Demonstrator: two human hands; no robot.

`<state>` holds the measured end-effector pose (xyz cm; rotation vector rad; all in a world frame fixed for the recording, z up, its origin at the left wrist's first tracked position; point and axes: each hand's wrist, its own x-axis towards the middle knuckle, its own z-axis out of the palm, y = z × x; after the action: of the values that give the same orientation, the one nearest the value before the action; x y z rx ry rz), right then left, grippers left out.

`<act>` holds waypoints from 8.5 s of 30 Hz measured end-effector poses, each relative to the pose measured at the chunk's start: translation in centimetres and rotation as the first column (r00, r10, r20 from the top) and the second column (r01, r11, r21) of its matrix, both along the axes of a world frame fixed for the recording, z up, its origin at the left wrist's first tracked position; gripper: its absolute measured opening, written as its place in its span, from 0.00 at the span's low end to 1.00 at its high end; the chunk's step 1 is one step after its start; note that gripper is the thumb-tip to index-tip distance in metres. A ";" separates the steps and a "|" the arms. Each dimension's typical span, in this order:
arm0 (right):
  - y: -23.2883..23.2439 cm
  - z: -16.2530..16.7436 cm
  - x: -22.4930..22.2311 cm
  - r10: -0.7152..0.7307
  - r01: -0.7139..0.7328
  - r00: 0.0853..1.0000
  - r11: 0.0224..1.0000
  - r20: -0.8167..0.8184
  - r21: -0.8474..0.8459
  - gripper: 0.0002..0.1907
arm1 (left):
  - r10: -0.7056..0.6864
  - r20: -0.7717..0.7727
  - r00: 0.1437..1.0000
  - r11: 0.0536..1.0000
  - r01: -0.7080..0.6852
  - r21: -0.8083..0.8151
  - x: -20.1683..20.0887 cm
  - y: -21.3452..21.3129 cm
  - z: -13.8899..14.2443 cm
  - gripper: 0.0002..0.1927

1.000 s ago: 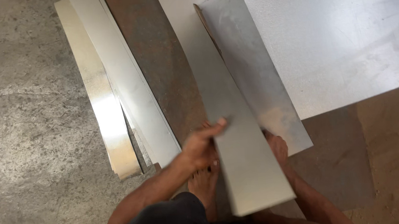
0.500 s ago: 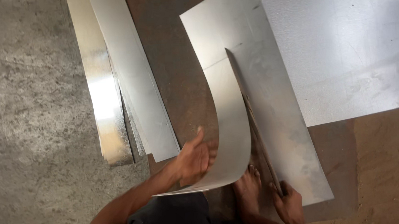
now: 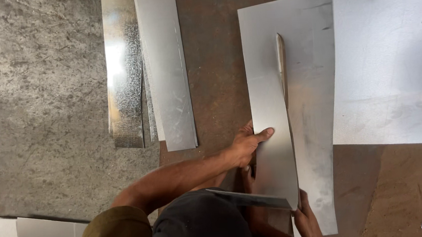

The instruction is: The person stands barefoot on the workshop floor cutting galvanized sheet metal into long strips using large hand shears. They align each sheet, snip along it, set cut strips aside in a pile, and reposition remaining sheets to continue cutting.

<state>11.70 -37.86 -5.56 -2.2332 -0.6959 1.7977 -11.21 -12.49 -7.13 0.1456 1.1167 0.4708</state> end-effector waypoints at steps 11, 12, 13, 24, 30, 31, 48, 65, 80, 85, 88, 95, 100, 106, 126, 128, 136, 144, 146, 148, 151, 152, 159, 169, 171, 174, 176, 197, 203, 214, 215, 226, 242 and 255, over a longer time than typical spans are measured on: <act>3.0 2.5 -4.8 0.102 -0.093 0.921 0.995 0.375 -0.044 0.26 | 0.006 0.106 0.994 1.000 -0.006 0.000 -0.6 -0.3 0.3 0.14; 3.5 2.8 -4.7 0.063 -0.030 0.935 0.994 0.350 -0.101 0.27 | 0.016 0.119 0.993 1.000 -0.015 -0.006 -0.6 -0.3 0.4 0.14; 4.0 3.0 -4.6 -0.003 0.021 0.962 0.998 0.273 -0.063 0.26 | 0.026 0.134 0.991 1.000 -0.027 -0.001 -0.6 -0.4 0.5 0.14; 8.5 2.3 -4.6 0.191 -0.173 0.897 0.982 0.398 -0.082 0.25 | -0.034 0.136 0.990 0.999 0.028 0.047 -0.9 -2.1 1.8 0.16; 8.7 2.1 -4.1 0.116 -0.105 0.941 0.993 0.317 -0.050 0.25 | -0.051 0.101 0.994 0.999 0.051 0.001 -0.9 -1.6 1.6 0.16; 9.2 2.4 -3.9 0.063 -0.082 0.981 0.992 0.186 0.097 0.25 | -0.044 0.131 0.990 0.998 0.039 0.040 -0.9 -1.5 1.6 0.16; 14.0 3.1 -5.5 0.267 -0.375 0.767 0.924 0.584 0.070 0.21 | 0.150 -0.128 0.980 0.916 -0.089 0.392 -6.4 21.1 5.9 0.21; 9.0 1.1 3.3 0.226 -0.464 0.487 0.885 0.844 0.031 0.58 | 0.484 -0.872 -0.070 0.681 0.656 0.325 -22.9 27.3 2.3 0.37; 16.0 19.3 6.0 0.085 -0.563 0.452 0.799 0.888 0.211 0.11 | 0.592 -0.587 0.552 -0.255 0.819 0.514 -7.6 13.1 9.5 0.52; 11.2 7.1 -16.6 0.467 -0.848 0.313 0.529 0.827 0.023 0.17 | 0.489 -0.802 0.342 -0.333 0.923 0.191 -8.2 17.7 10.4 0.38; 7.0 0.2 -16.2 0.497 -0.848 0.276 0.529 0.823 -0.034 0.19 | 0.390 -0.758 0.523 -0.352 0.845 0.401 -7.6 15.8 9.4 0.09; 12.4 5.8 -12.2 0.525 -0.771 0.402 0.636 0.750 -0.032 0.21 | 0.322 -0.709 0.627 0.438 0.565 0.699 -7.3 11.5 5.0 0.09; 12.7 6.7 -4.9 0.263 -0.493 0.708 0.849 0.655 0.192 0.24 | 0.091 -0.704 0.704 0.719 0.443 0.535 -7.9 8.1 0.3 0.11; 7.9 -1.0 -5.5 0.157 -0.475 0.689 0.835 0.708 0.277 0.33 | -0.142 -0.361 0.922 0.882 0.284 0.377 -6.4 4.7 -1.7 0.17; 9.6 10.0 -6.6 0.327 -0.308 0.873 0.945 0.363 -0.111 0.18 | -0.165 -0.033 0.986 0.925 0.167 0.343 -3.3 17.7 -1.6 0.24; 9.6 10.0 -10.2 0.477 -0.590 0.685 0.806 0.551 0.035 0.18 | -0.122 0.038 0.992 0.917 0.098 0.387 -3.2 16.9 -3.2 0.24; 9.2 4.2 -16.2 0.473 -0.684 0.616 0.717 0.630 0.131 0.23 | -0.146 -0.257 0.955 0.891 0.240 0.385 -1.6 13.7 -3.7 0.29; 9.9 5.1 -16.3 0.497 -0.720 0.573 0.685 0.652 0.111 0.18 | -0.153 -0.098 0.983 0.900 0.179 0.397 -0.7 12.0 -2.1 0.32; 8.5 5.2 -14.7 0.569 -0.764 0.524 0.643 0.633 0.054 0.19 | -0.161 -0.086 0.983 0.894 0.182 0.409 -0.8 12.1 -2.5 0.32; 5.3 5.5 -11.4 0.536 -0.629 0.720 0.772 0.441 0.089 0.20 | -0.159 -0.067 0.985 0.897 0.172 0.406 -0.9 12.1 -3.0 0.31; -2.3 6.9 -3.9 0.066 -0.064 0.995 0.998 -0.080 0.021 0.22 | -0.151 -0.046 0.987 0.905 0.157 0.394 -1.0 12.0 -3.6 0.30; -4.3 6.5 -2.5 0.026 -0.027 0.995 0.999 -0.093 -0.017 0.23 | -0.157 -0.053 0.986 0.905 0.165 0.393 -1.1 12.0 -3.7 0.31; -8.8 4.2 -1.0 0.063 -0.066 0.997 0.994 -0.045 -0.084 0.27 | -0.178 -0.060 0.982 0.908 0.188 0.374 -1.2 11.9 -3.1 0.30; -8.8 3.9 -0.7 0.096 -0.091 0.995 0.987 0.028 -0.132 0.23 | -0.171 -0.075 0.982 0.910 0.187 0.370 -1.2 11.8 -2.8 0.30; -9.1 3.3 -0.8 0.028 -0.024 0.999 0.995 0.040 -0.094 0.25 | -0.141 -0.053 0.989 0.921 0.151 0.360 -1.1 11.9 -2.8 0.30; -9.0 2.8 -0.5 -0.146 0.143 0.989 0.984 -0.018 -0.102 0.29 | -0.107 -0.098 0.989 0.945 0.132 0.301 -0.8 12.0 -2.6 0.24; -8.9 2.5 -0.2 -0.151 0.134 0.980 0.982 -0.127 -0.134 0.30 | -0.101 -0.113 0.988 0.939 0.133 0.319 -0.6 12.1 -2.4 0.25; -9.8 1.7 0.7 -0.097 0.096 0.995 0.994 -0.016 -0.058 0.34 | -0.224 -0.113 0.968 0.936 0.246 0.253 -0.2 5.6 -0.8 0.21; -11.5 -0.9 -0.3 0.469 -0.337 0.782 0.872 0.410 -0.355 0.29 | -0.233 -0.118 0.965 0.941 0.255 0.223 0.0 4.2 -1.9 0.20; -12.7 0.7 0.4 0.062 -0.053 0.994 0.993 0.087 -0.109 0.34 | -0.232 0.252 0.940 0.971 0.240 -0.003 -0.3 -2.1 1.1 0.21; -12.3 1.2 0.4 0.082 -0.076 0.996 0.990 0.045 -0.122 0.33 | -0.253 0.250 0.935 0.967 0.255 0.026 -0.4 -2.5 0.9 0.21; -11.8 -0.6 -0.6 0.313 -0.186 0.886 0.916 0.342 -0.356 0.25 | -0.227 -0.202 0.953 0.924 0.276 0.265 -1.0 7.5 -2.6 0.18; -6.7 3.2 -1.8 0.300 -0.172 0.858 0.933 0.417 -0.317 0.27 | -0.288 -0.074 0.955 0.923 0.297 0.245 -0.5 1.5 -1.9 0.11; 1.5 8.0 -2.3 -0.081 0.072 0.993 0.992 -0.085 -0.106 0.43 | -0.255 0.116 0.960 0.959 0.235 0.161 -0.6 -0.9 1.2 0.11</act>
<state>9.36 -36.37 2.42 -2.1942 -0.5049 1.9227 -11.83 -13.44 -5.93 0.3709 0.9153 0.3338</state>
